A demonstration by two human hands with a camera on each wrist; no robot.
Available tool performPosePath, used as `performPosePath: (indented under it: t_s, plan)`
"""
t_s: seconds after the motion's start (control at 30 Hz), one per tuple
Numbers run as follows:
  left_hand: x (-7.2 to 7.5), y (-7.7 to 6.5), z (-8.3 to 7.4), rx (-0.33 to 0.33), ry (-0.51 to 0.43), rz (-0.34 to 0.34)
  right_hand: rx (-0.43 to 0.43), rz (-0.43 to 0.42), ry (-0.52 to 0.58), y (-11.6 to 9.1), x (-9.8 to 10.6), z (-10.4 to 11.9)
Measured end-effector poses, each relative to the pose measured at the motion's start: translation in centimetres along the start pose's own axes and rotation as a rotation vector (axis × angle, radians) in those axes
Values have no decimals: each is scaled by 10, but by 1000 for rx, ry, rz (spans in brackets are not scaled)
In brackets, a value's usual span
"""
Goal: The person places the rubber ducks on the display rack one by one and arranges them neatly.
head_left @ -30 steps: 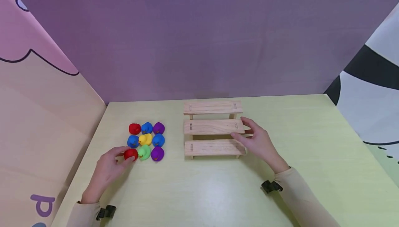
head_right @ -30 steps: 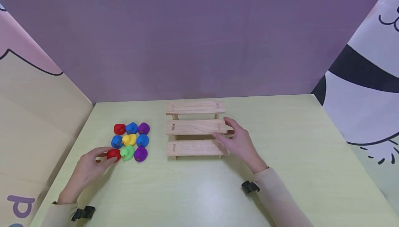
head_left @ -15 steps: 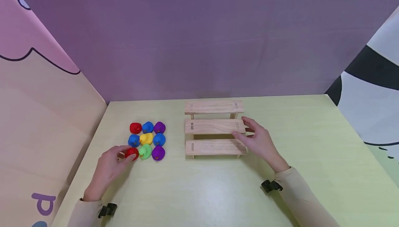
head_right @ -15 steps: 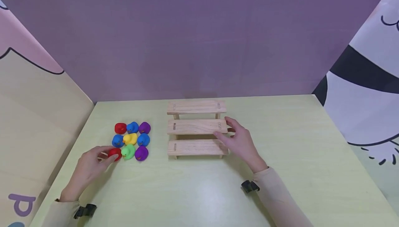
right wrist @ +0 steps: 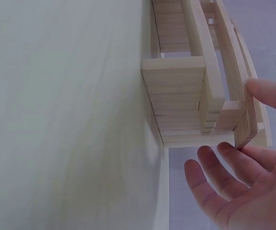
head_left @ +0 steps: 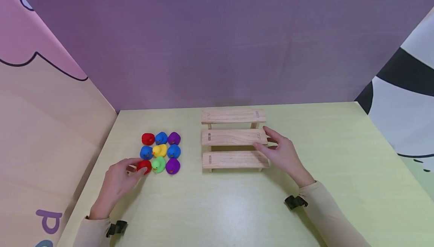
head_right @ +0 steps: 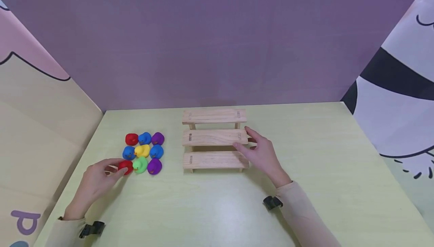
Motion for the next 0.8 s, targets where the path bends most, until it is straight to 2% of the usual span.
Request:
performPosePath:
  t_s: [0.27, 0.6, 0.8]
  plan:
    - [9, 3, -9, -17, -1, -32, -3, -6, 21, 2, -1, -1]
    - [19, 8, -33, -97, -9, -84, -6, -3, 33, 1, 2, -2]
    - [20, 10, -48, -135, -44, -120, -3, -3, 24, 3, 1, -4]
Point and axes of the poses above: each hand's wrist, its own y-axis towards the middle knuckle, its own x-axis out of the back of the hand, z = x × y, the point moved 7 cm from there along y, towards the middle knuckle, and after that the axes turned 4 degrees about -z, right-handed, at the moved point
